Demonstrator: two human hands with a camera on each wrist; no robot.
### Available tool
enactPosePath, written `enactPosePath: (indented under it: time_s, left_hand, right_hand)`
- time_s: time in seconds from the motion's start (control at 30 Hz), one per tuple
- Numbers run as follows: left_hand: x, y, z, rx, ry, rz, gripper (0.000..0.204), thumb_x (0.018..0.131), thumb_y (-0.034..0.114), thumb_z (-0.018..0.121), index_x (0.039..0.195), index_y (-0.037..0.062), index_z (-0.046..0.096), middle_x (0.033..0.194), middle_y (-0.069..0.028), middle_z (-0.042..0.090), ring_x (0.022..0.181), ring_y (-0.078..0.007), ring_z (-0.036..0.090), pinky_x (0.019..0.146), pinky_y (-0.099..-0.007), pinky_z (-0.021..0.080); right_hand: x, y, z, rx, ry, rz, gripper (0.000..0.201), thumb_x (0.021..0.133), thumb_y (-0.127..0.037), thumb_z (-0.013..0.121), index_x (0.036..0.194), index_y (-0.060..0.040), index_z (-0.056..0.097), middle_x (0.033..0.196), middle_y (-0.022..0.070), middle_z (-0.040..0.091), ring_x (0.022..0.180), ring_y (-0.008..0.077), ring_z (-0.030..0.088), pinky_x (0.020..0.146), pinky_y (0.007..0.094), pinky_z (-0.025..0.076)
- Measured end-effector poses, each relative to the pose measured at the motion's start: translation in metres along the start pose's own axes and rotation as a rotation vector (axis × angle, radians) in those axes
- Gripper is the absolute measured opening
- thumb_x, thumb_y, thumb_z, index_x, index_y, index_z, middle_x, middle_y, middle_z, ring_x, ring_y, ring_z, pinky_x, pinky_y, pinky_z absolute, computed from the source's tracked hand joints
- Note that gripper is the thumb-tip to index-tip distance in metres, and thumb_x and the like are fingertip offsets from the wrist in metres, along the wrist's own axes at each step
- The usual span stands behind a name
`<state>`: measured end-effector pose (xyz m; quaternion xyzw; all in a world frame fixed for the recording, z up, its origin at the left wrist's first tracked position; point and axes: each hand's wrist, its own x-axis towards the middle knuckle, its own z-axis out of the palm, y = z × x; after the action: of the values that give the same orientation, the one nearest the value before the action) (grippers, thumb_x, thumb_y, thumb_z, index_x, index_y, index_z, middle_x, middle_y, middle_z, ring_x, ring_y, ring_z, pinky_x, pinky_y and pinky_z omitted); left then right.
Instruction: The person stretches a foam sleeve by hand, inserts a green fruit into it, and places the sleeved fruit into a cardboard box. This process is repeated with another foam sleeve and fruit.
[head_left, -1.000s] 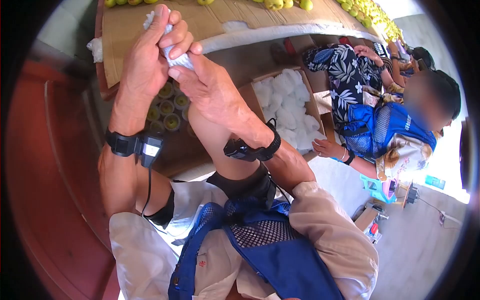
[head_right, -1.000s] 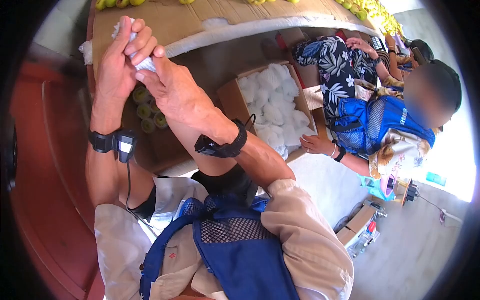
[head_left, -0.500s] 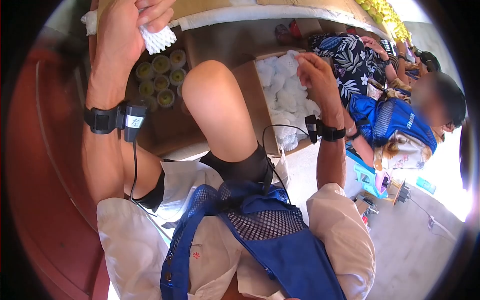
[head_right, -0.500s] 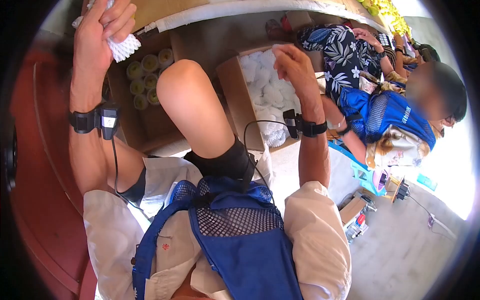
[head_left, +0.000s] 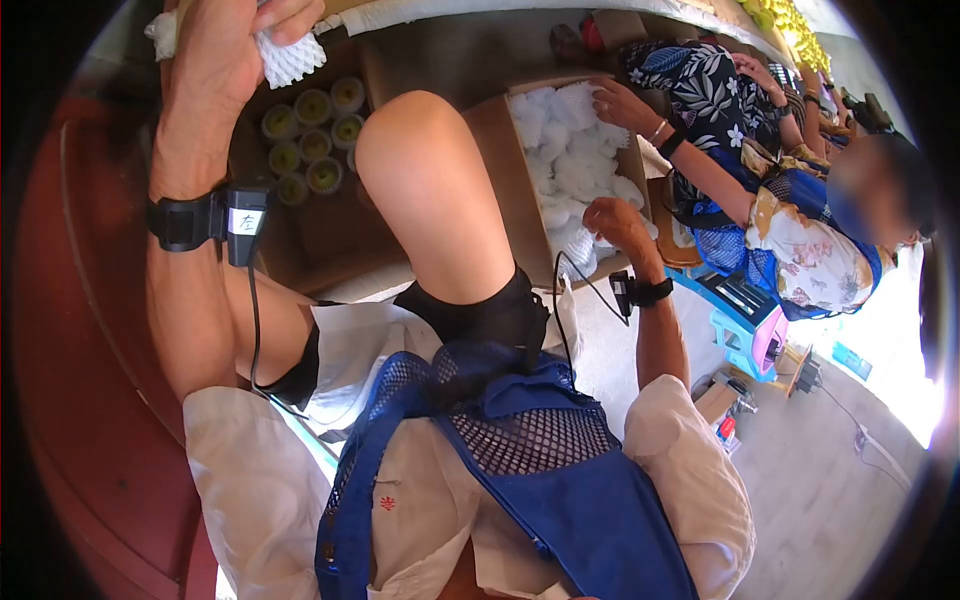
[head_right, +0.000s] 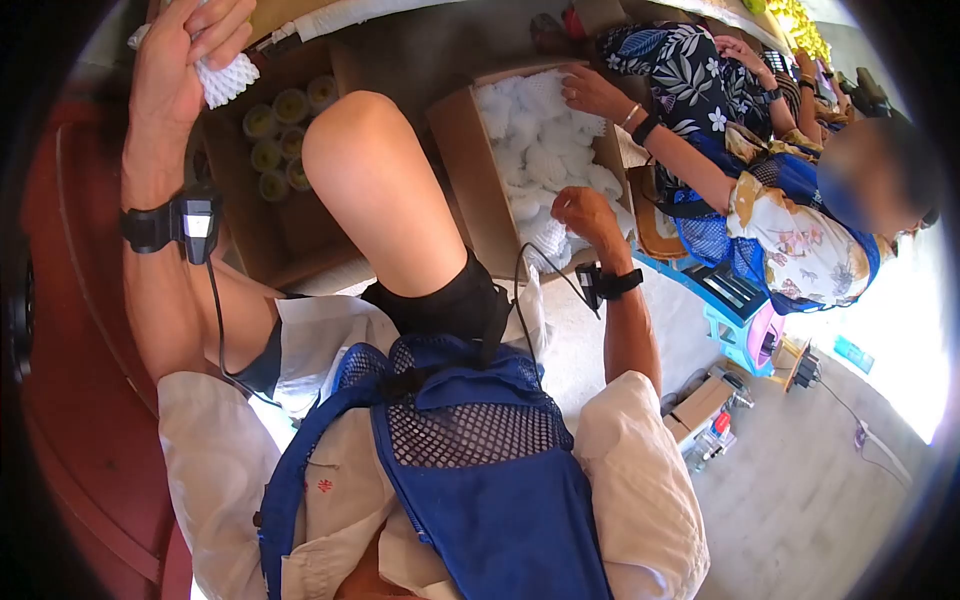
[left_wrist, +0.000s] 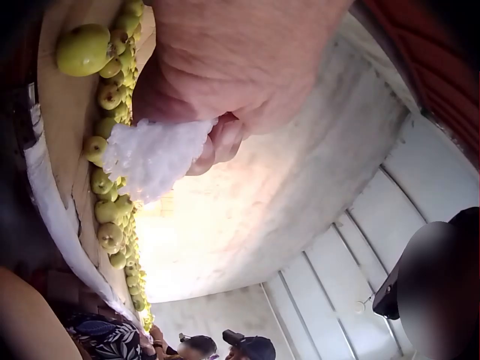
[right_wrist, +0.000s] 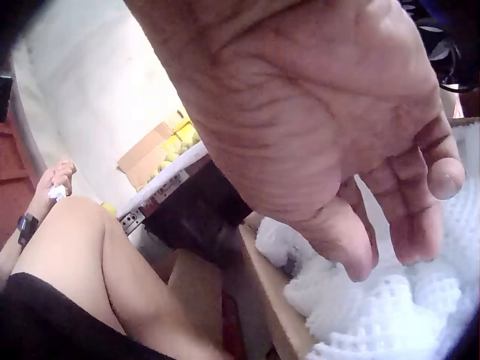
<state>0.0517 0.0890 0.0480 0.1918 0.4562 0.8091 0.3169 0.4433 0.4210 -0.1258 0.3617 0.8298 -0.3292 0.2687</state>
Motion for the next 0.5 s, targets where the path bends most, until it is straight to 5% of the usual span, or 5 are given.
enactPosePath:
  time_s: [0.13, 0.27, 0.5]
  left_hand:
    - [-0.002, 0.0, 0.0, 0.036, 0.027, 0.008, 0.032, 0.108, 0.044, 0.053, 0.092, 0.0161, 0.047, 0.061, 0.0104, 0.031, 0.045, -0.003, 0.027, 0.039, -0.0215, 0.023]
    - [0.003, 0.0, -0.002, 0.01, -0.005, 0.004, 0.032, 0.108, 0.043, 0.053, 0.093, 0.0155, 0.048, 0.061, 0.0104, 0.031, 0.044, -0.0029, 0.027, 0.039, -0.0214, 0.024]
    - [0.006, 0.002, -0.002, 0.013, -0.003, 0.036, 0.032, 0.109, 0.042, 0.053, 0.092, 0.0149, 0.049, 0.061, 0.0102, 0.031, 0.044, -0.0029, 0.028, 0.038, -0.0212, 0.026]
  right_hand:
    - [-0.004, 0.024, 0.016, -0.13, 0.024, -0.185, 0.03, 0.077, -0.019, 0.079, 0.107, -0.0119, 0.076, 0.101, 0.0152, 0.072, 0.094, 0.0295, 0.07, 0.082, 0.0389, 0.053]
    - [-0.028, 0.006, 0.018, -0.106, -0.098, -0.198, 0.042, 0.076, -0.022, 0.082, 0.116, -0.0139, 0.073, 0.108, 0.0163, 0.065, 0.1, 0.0315, 0.064, 0.089, 0.0382, 0.051]
    - [-0.047, -0.009, 0.012, -0.072, -0.044, -0.181, 0.043, 0.077, -0.018, 0.082, 0.119, -0.0116, 0.071, 0.113, 0.0151, 0.066, 0.107, 0.0306, 0.062, 0.094, 0.0384, 0.05]
